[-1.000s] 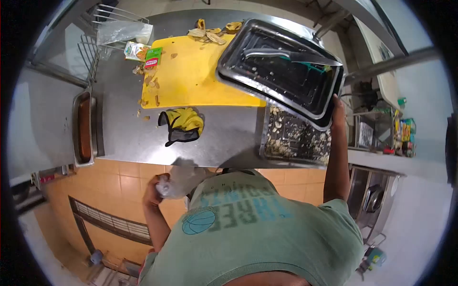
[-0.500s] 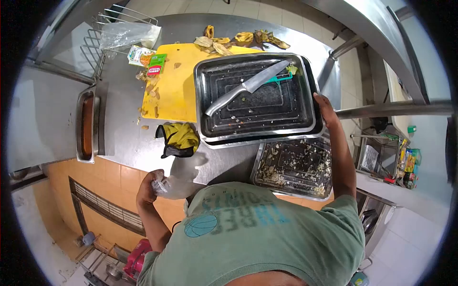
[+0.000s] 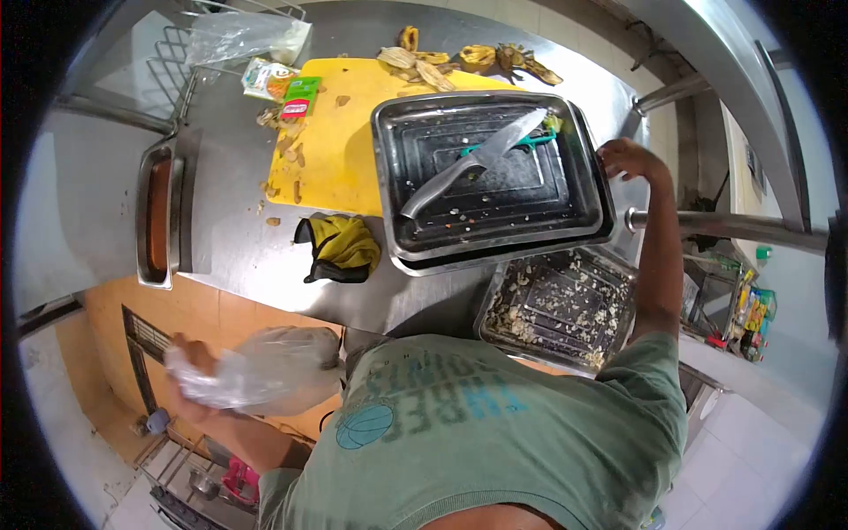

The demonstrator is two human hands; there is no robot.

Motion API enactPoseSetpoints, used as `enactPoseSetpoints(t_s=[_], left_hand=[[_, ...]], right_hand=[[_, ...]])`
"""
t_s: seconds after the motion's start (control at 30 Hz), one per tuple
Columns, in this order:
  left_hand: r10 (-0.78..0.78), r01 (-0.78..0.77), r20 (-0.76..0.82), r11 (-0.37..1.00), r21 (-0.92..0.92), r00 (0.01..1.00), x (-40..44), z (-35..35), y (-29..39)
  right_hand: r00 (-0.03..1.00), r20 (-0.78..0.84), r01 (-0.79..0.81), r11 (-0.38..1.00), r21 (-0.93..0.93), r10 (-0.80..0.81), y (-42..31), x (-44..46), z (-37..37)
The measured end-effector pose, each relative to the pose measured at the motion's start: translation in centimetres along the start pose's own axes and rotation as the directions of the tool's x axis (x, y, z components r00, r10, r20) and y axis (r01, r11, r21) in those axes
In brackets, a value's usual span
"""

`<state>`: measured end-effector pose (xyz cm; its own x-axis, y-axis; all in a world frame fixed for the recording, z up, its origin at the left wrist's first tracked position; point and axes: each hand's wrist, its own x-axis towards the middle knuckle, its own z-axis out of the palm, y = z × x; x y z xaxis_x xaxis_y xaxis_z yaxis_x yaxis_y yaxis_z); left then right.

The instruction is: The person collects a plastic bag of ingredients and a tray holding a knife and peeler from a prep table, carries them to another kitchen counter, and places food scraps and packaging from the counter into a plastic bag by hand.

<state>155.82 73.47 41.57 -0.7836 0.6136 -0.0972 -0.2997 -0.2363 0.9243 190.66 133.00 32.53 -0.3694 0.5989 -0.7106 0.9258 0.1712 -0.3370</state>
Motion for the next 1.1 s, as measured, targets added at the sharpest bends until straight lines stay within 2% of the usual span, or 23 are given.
enactPoseSetpoints(t_s=[0.03,0.07,0.1,0.17,0.2,0.23,0.27,0.33,0.37,0.4,0.47,0.5,0.53,0.57,0.63,0.67,0.73,0.77,0.83,0.87,0.9,1.0,1.1], left_hand=[[0.068,-0.061,0.095,0.995,-0.076,0.993,0.7,-0.7,1.5],[0.135,-0.105,0.189,0.981,-0.161,0.973,1.3,-1.5,2.9],[0.140,-0.147,-0.063,0.980,-0.131,0.988,1.1,-2.9,4.3],[0.207,-0.212,-0.311,0.977,0.019,0.928,0.5,-3.6,5.6],[0.267,-0.237,-0.308,0.962,0.133,0.913,1.1,-2.7,5.5],[0.323,-0.254,-0.300,0.935,0.247,0.897,1.7,-1.7,5.5],[0.250,-0.208,-0.333,0.966,0.156,0.909,2.2,-0.4,5.9],[0.228,-0.188,-0.285,0.969,0.161,0.931,2.8,-0.8,5.6],[0.204,-0.168,-0.264,0.974,0.153,0.943,3.2,-0.9,5.3],[0.176,-0.145,-0.244,0.979,0.141,0.954,3.6,-0.7,5.0],[0.113,-0.100,-0.159,0.991,0.086,0.981,4.5,-1.3,4.8],[0.087,-0.084,-0.091,0.996,0.040,0.992,5.0,-1.7,4.6],[0.070,-0.070,-0.018,0.998,-0.009,0.997,5.6,-1.8,4.4],[0.079,-0.079,-0.011,0.997,0.003,0.997,5.9,-1.7,4.5],[0.077,-0.077,-0.008,0.996,0.040,0.997,5.9,-1.4,5.3],[0.112,-0.116,0.098,0.992,0.041,0.989,6.1,-1.9,5.5],[0.175,-0.199,0.320,0.979,0.042,0.931,6.7,-2.7,6.0],[0.180,-0.208,0.262,0.975,0.083,0.948,6.9,-2.0,6.6],[0.189,-0.313,0.357,0.890,0.332,0.915,8.2,-3.0,6.5],[0.185,-0.371,0.407,0.817,0.442,0.894,8.9,-3.3,6.5],[0.233,-0.423,0.360,0.628,0.653,0.903,9.5,-3.1,7.0],[0.378,-0.520,0.378,0.418,0.745,0.845,11.7,-4.0,6.9],[0.211,-0.337,0.303,0.820,0.463,0.929,12.9,-5.1,6.3]], right_hand=[[0.995,-0.103,-0.011,0.971,-0.237,-0.014,1.6,3.6,-1.4],[0.925,-0.277,0.103,0.873,-0.477,-0.260,0.2,5.7,-2.2],[0.767,-0.424,0.057,0.709,-0.703,-0.482,-1.3,7.6,-3.0],[0.653,-0.503,0.313,0.806,-0.502,-0.566,-9.3,8.5,-2.3],[0.519,-0.512,0.504,0.729,-0.464,-0.685,-11.4,10.8,-1.5],[0.356,-0.502,0.501,0.615,-0.609,-0.788,-12.9,14.1,-0.5],[0.427,-0.474,0.566,0.636,-0.524,-0.770,-14.8,14.0,0.7],[0.630,-0.421,0.360,0.725,-0.587,-0.653,-17.5,14.1,1.9],[0.639,-0.457,0.297,0.747,-0.595,-0.619,-17.8,15.3,2.1],[0.635,-0.468,0.412,0.782,-0.469,-0.615,-17.4,16.6,1.9],[0.377,-0.488,0.440,0.616,-0.654,-0.787,-16.7,16.9,2.2],[0.468,-0.558,0.450,0.728,-0.517,-0.685,-16.7,16.4,2.7],[0.391,-0.567,0.372,0.688,-0.623,-0.725,-16.4,16.2,2.8],[0.438,-0.607,0.298,0.744,-0.598,-0.663,-16.9,14.2,3.3],[0.492,-0.612,0.419,0.784,-0.457,-0.620,-17.3,11.9,3.6],[0.553,-0.634,0.456,0.833,-0.312,-0.540,-18.1,10.3,4.0],[0.367,-0.639,0.440,0.731,-0.521,-0.676,-19.7,7.1,4.5],[0.471,-0.636,0.486,0.781,-0.391,-0.612,-23.1,1.1,6.3],[0.289,-0.684,0.679,0.647,-0.347,-0.670,-25.1,-4.4,9.0],[0.263,-0.694,0.820,0.534,-0.205,-0.670,-25.8,-7.0,10.4],[0.342,-0.711,0.870,0.493,-0.008,-0.614,-27.3,-11.3,12.3],[0.118,-0.783,0.987,-0.016,0.162,-0.611,-28.3,-15.3,17.3],[0.341,-0.777,0.762,-0.328,0.558,-0.529,-32.3,-16.7,23.7]])
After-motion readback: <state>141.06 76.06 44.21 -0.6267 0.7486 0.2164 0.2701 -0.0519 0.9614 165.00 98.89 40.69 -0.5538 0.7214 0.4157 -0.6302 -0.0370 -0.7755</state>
